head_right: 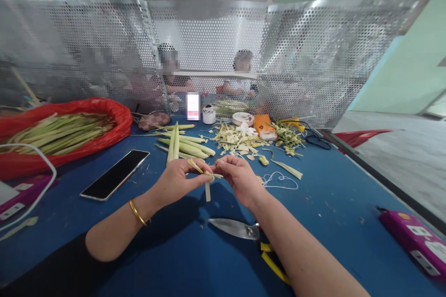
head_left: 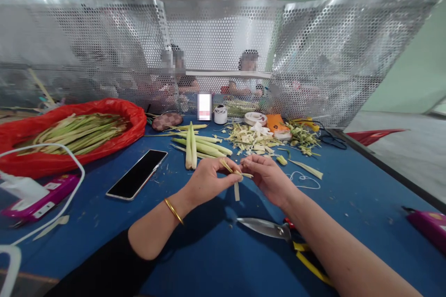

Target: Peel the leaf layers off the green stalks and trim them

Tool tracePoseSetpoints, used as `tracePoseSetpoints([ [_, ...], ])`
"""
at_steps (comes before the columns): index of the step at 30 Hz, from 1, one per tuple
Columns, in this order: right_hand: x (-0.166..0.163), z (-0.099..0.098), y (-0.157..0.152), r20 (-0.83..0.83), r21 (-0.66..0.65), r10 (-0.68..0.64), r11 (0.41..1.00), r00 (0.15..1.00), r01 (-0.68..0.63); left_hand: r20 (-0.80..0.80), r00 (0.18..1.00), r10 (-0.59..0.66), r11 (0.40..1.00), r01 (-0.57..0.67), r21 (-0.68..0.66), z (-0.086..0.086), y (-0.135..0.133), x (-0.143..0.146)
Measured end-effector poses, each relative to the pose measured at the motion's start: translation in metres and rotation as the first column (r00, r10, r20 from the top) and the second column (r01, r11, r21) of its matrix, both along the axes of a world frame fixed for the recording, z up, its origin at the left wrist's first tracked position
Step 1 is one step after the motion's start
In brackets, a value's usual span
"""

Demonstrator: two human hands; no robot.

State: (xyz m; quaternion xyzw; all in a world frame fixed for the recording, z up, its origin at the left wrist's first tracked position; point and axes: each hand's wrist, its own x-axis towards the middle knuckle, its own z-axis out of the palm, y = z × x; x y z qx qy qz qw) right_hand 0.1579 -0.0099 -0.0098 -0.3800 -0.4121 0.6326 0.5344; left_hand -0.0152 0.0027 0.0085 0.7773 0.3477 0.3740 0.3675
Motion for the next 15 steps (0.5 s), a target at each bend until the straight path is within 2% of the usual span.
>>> tracePoseSetpoints([
  [7, -0.0022, -0.0062, 0.0015, 0.003, -0.01, -0.034, 0.999, 0.999, 0.034, -0.006, 0.987, 0.164, 0.986, -0.164, -0.031, -0.0071, 0.0052, 0.0005],
  [10, -0.0036, -0.0059, 0.0005, 0.014, 0.005, -0.055, 0.998, 0.998, 0.055, 0.037, 0.973, 0.226, 0.968, -0.22, -0.121, -0.0088, 0.0064, 0.0024],
  [15, -0.0064, -0.0052, -0.0009, 0.078, 0.024, -0.128, 0.992, 0.989, 0.126, 0.194, 0.941, 0.278, 0.919, -0.201, -0.34, -0.0089, 0.0087, 0.0049],
])
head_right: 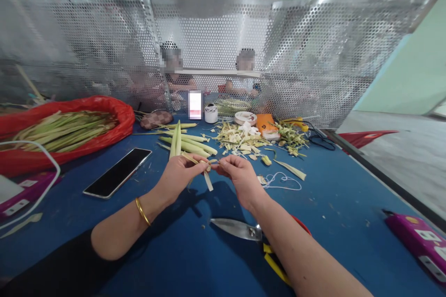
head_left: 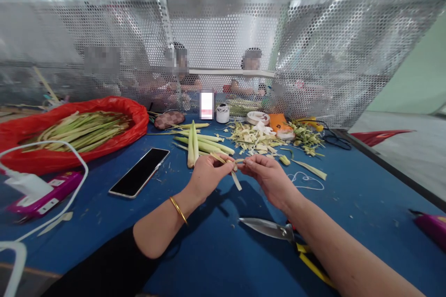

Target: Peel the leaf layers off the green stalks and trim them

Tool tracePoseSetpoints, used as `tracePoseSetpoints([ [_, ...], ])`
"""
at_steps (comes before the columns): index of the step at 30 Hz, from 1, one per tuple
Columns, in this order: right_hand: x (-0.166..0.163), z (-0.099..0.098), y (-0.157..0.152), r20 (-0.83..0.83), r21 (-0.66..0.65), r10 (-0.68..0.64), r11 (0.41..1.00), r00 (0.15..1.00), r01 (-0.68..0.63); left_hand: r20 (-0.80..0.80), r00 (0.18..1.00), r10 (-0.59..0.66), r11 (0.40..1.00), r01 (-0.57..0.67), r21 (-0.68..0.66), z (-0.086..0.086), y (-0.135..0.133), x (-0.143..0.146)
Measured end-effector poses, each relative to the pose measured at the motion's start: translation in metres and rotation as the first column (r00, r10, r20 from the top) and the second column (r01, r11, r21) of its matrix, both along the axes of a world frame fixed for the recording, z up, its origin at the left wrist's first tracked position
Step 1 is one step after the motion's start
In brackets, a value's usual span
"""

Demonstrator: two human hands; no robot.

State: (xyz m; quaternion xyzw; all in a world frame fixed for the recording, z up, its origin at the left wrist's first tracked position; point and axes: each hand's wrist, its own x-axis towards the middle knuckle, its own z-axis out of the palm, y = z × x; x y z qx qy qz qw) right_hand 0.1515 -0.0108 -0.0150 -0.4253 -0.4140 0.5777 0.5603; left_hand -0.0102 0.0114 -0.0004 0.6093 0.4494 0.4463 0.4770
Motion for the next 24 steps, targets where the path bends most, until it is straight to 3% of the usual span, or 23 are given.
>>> tracePoseSetpoints([
  [4, 0.0, 0.0006, -0.0004, 0.089, 0.024, -0.011, 1.0, 0.996, 0.009, 0.157, 0.987, 0.042, 0.996, -0.029, -0.084, -0.0014, 0.0049, -0.0011],
  [7, 0.0009, 0.0027, -0.0019, 0.314, 0.232, -0.078, 0.973, 0.946, 0.004, 0.172, 0.984, 0.049, 0.994, -0.031, -0.109, -0.0028, 0.007, -0.0019],
  [9, 0.0008, 0.0041, -0.0038, 0.442, 0.403, -0.142, 0.913, 0.886, -0.055, 0.165, 0.985, 0.043, 0.993, -0.023, -0.118, -0.003, 0.0067, -0.0018],
  [11, 0.0, 0.0051, -0.0059, 0.492, 0.482, -0.146, 0.866, 0.858, -0.129, 0.151, 0.988, 0.02, 0.993, -0.002, -0.116, -0.0027, 0.0057, -0.0015],
  [14, -0.0007, 0.0058, -0.0066, 0.471, 0.455, -0.087, 0.877, 0.878, -0.157, 0.168, 0.986, -0.022, 0.986, 0.049, -0.158, -0.0028, 0.005, -0.0013],
  [18, 0.003, 0.0067, -0.0021, 0.399, 0.378, -0.029, 0.916, 0.916, -0.135, 0.279, 0.96, -0.017, 0.943, 0.108, -0.314, -0.0057, 0.0073, -0.003],
  [22, 0.0073, 0.0077, 0.0008, 0.456, 0.383, -0.037, 0.91, 0.889, -0.159, 0.336, 0.942, 0.011, 0.897, 0.139, -0.42, -0.0076, 0.0097, -0.0043],
  [24, 0.0072, 0.0083, -0.0011, 0.498, 0.406, -0.039, 0.893, 0.866, -0.193, 0.317, 0.948, 0.01, 0.905, 0.126, -0.406, -0.0072, 0.0101, -0.0041],
])
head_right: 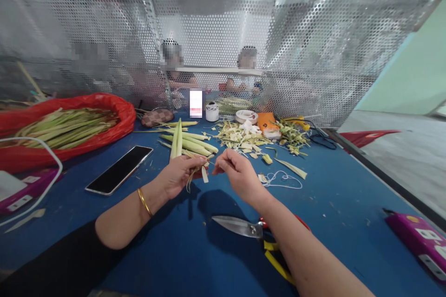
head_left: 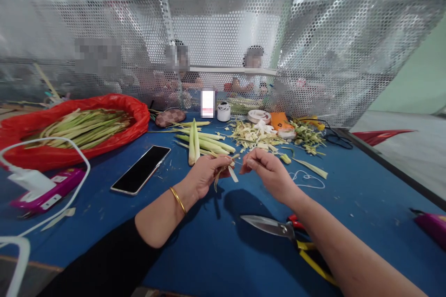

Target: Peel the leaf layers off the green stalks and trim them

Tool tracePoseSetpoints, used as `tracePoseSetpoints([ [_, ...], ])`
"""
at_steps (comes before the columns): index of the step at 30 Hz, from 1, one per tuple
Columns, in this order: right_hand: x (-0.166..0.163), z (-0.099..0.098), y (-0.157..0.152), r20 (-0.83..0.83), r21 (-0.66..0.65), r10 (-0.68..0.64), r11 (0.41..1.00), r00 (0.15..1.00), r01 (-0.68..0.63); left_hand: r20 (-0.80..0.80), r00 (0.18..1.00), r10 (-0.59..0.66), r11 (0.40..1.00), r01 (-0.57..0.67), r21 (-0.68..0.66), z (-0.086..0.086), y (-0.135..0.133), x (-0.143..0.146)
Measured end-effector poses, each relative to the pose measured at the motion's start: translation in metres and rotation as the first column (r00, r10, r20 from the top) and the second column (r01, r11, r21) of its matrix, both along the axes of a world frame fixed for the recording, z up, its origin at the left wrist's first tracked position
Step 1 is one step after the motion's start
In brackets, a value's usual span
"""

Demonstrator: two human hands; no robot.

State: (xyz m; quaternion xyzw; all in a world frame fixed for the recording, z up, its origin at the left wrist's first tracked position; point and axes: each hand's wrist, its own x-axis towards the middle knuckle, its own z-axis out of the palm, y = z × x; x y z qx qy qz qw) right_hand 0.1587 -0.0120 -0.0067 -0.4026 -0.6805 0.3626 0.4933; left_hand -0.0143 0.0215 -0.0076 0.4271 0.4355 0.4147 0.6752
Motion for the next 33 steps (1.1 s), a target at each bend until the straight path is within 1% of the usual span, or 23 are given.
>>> tracePoseSetpoints([
  [2, -0.002, 0.001, -0.004, 0.044, 0.022, 0.037, 0.999, 0.998, -0.038, -0.093, 0.996, 0.008, 0.994, 0.002, 0.105, 0.001, -0.001, 0.001],
  [4, -0.005, 0.002, -0.009, 0.092, 0.035, 0.081, 0.996, 0.992, -0.084, -0.278, 0.96, 0.032, 0.958, 0.049, 0.281, 0.001, -0.003, 0.001],
  [6, -0.007, 0.003, -0.013, 0.137, 0.063, 0.096, 0.992, 0.986, -0.105, -0.494, 0.867, 0.061, 0.882, 0.185, 0.433, 0.001, -0.007, 0.001],
  [8, -0.008, 0.003, -0.013, 0.154, 0.112, 0.073, 0.989, 0.985, -0.091, -0.657, 0.751, 0.072, 0.784, 0.364, 0.503, 0.001, -0.012, 0.001],
  [9, -0.008, 0.003, -0.012, 0.148, 0.14, 0.05, 0.988, 0.988, -0.071, -0.704, 0.708, 0.058, 0.73, 0.451, 0.513, 0.002, -0.015, 0.002],
  [10, -0.007, 0.002, -0.009, 0.137, 0.158, 0.023, 0.986, 0.99, -0.044, -0.729, 0.684, 0.028, 0.679, 0.522, 0.516, 0.003, -0.018, 0.002],
  [11, -0.006, 0.0, -0.006, 0.123, 0.16, -0.003, 0.987, 0.992, -0.017, -0.734, 0.679, -0.012, 0.639, 0.57, 0.516, 0.005, -0.021, 0.002],
  [12, -0.005, -0.002, -0.003, 0.112, 0.143, -0.03, 0.99, 0.993, 0.013, -0.724, 0.687, -0.06, 0.615, 0.597, 0.515, 0.007, -0.023, 0.002],
  [13, -0.003, -0.005, 0.001, 0.108, 0.111, -0.057, 0.993, 0.992, 0.045, -0.7, 0.706, -0.105, 0.615, 0.599, 0.512, 0.009, -0.024, 0.002],
  [14, 0.0, -0.007, 0.004, 0.112, 0.072, -0.084, 0.994, 0.99, 0.076, -0.669, 0.73, -0.139, 0.637, 0.583, 0.504, 0.011, -0.025, 0.002],
  [16, 0.004, -0.013, 0.011, 0.135, 0.012, -0.129, 0.992, 0.982, 0.128, -0.595, 0.789, -0.156, 0.716, 0.505, 0.482, 0.014, -0.024, 0.002],
  [18, 0.008, -0.017, 0.015, 0.166, -0.001, -0.168, 0.985, 0.972, 0.171, -0.513, 0.844, -0.154, 0.783, 0.421, 0.457, 0.016, -0.021, 0.001],
  [19, 0.009, -0.018, 0.015, 0.183, 0.002, -0.182, 0.983, 0.966, 0.185, -0.465, 0.871, -0.157, 0.807, 0.385, 0.448, 0.016, -0.02, 0.001],
  [22, 0.009, -0.019, 0.013, 0.244, 0.017, -0.198, 0.98, 0.949, 0.2, -0.35, 0.917, -0.19, 0.838, 0.337, 0.428, 0.014, -0.017, 0.0],
  [25, 0.006, -0.016, 0.009, 0.31, 0.034, -0.167, 0.986, 0.936, 0.165, -0.338, 0.921, -0.192, 0.839, 0.333, 0.431, 0.012, -0.016, 0.0],
  [28, 0.005, -0.012, 0.006, 0.362, 0.053, -0.142, 0.99, 0.921, 0.132, -0.318, 0.939, -0.129, 0.856, 0.267, 0.443, 0.012, -0.014, 0.001],
  [30, 0.005, -0.008, 0.004, 0.387, 0.081, -0.146, 0.989, 0.91, 0.124, -0.279, 0.959, -0.051, 0.881, 0.175, 0.439, 0.012, -0.012, 0.002],
  [33, 0.004, -0.002, 0.001, 0.397, 0.177, -0.153, 0.98, 0.905, 0.088, -0.228, 0.971, 0.072, 0.92, 0.024, 0.392, 0.011, -0.008, 0.002],
])
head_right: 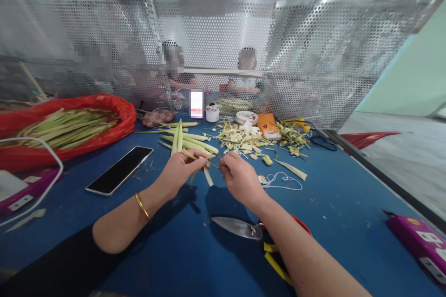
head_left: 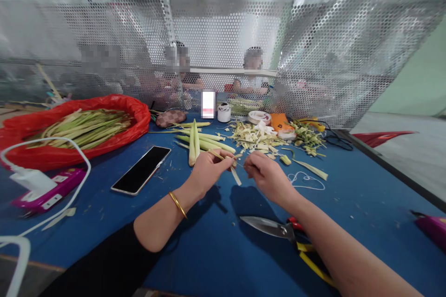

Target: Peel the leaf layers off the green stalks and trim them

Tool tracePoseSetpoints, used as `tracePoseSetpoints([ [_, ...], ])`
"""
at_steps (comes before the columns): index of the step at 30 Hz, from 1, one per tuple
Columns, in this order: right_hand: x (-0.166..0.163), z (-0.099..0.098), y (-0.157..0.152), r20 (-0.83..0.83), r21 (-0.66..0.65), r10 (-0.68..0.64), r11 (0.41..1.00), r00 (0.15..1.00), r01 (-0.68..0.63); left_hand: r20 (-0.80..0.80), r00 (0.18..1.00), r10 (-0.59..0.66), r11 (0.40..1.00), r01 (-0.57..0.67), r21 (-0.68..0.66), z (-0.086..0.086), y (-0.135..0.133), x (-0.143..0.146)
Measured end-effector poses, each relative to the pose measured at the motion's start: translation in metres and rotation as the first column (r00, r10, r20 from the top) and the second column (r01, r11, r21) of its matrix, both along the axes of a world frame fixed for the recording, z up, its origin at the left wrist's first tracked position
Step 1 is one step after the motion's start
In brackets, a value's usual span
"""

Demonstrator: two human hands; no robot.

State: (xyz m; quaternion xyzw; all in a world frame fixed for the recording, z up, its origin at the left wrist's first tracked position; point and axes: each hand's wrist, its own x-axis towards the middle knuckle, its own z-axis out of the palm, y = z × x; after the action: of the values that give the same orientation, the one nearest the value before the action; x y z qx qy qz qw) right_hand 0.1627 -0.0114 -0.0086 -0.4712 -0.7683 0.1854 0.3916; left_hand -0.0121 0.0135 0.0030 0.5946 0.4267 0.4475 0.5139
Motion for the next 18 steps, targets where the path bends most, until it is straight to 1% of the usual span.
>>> tracePoseSetpoints([
  [2, -0.002, 0.004, -0.004, -0.029, 0.069, 0.055, 0.996, 0.998, -0.053, -0.002, 0.999, 0.051, 0.998, -0.051, -0.023, -0.002, 0.001, 0.0],
  [3, -0.004, 0.005, -0.005, -0.059, 0.092, 0.08, 0.993, 0.995, -0.074, -0.011, 0.998, 0.056, 0.998, -0.056, -0.022, -0.003, 0.001, 0.001],
  [5, -0.006, 0.006, -0.008, -0.134, 0.096, 0.115, 0.99, 0.984, -0.103, -0.021, 1.0, 0.012, 0.999, -0.013, -0.032, -0.006, 0.001, 0.001],
  [6, -0.006, 0.006, -0.008, -0.182, 0.067, 0.126, 0.991, 0.975, -0.115, -0.002, 1.0, -0.026, 0.998, 0.026, -0.062, -0.007, 0.0, 0.001],
  [8, -0.006, 0.005, -0.006, -0.299, -0.048, 0.134, 0.987, 0.945, -0.155, 0.077, 0.992, -0.095, 0.98, 0.107, -0.17, -0.009, 0.001, 0.001],
  [10, -0.004, 0.004, -0.003, -0.412, -0.176, 0.101, 0.966, 0.905, -0.188, 0.157, 0.982, -0.103, 0.951, 0.144, -0.274, -0.011, 0.002, 0.0],
  [12, -0.002, 0.004, 0.0, -0.474, -0.233, 0.051, 0.955, 0.879, -0.181, 0.181, 0.98, -0.083, 0.937, 0.139, -0.32, -0.012, 0.003, 0.0],
  [13, -0.002, 0.004, 0.0, -0.483, -0.233, 0.043, 0.956, 0.875, -0.176, 0.168, 0.982, -0.081, 0.942, 0.131, -0.308, -0.012, 0.004, 0.0],
  [15, -0.005, 0.004, -0.001, -0.473, -0.211, 0.073, 0.958, 0.878, -0.194, 0.068, 0.995, -0.074, 0.974, 0.086, -0.208, -0.012, 0.003, 0.0],
  [17, -0.009, 0.002, -0.005, -0.427, -0.191, 0.128, 0.955, 0.895, -0.228, -0.141, 0.99, -0.024, 1.0, 0.024, -0.003, -0.012, 0.0, 0.001],
  [18, -0.011, 0.001, -0.007, -0.395, -0.179, 0.15, 0.955, 0.906, -0.236, -0.259, 0.966, 0.021, 0.993, 0.011, 0.122, -0.012, -0.002, 0.001],
])
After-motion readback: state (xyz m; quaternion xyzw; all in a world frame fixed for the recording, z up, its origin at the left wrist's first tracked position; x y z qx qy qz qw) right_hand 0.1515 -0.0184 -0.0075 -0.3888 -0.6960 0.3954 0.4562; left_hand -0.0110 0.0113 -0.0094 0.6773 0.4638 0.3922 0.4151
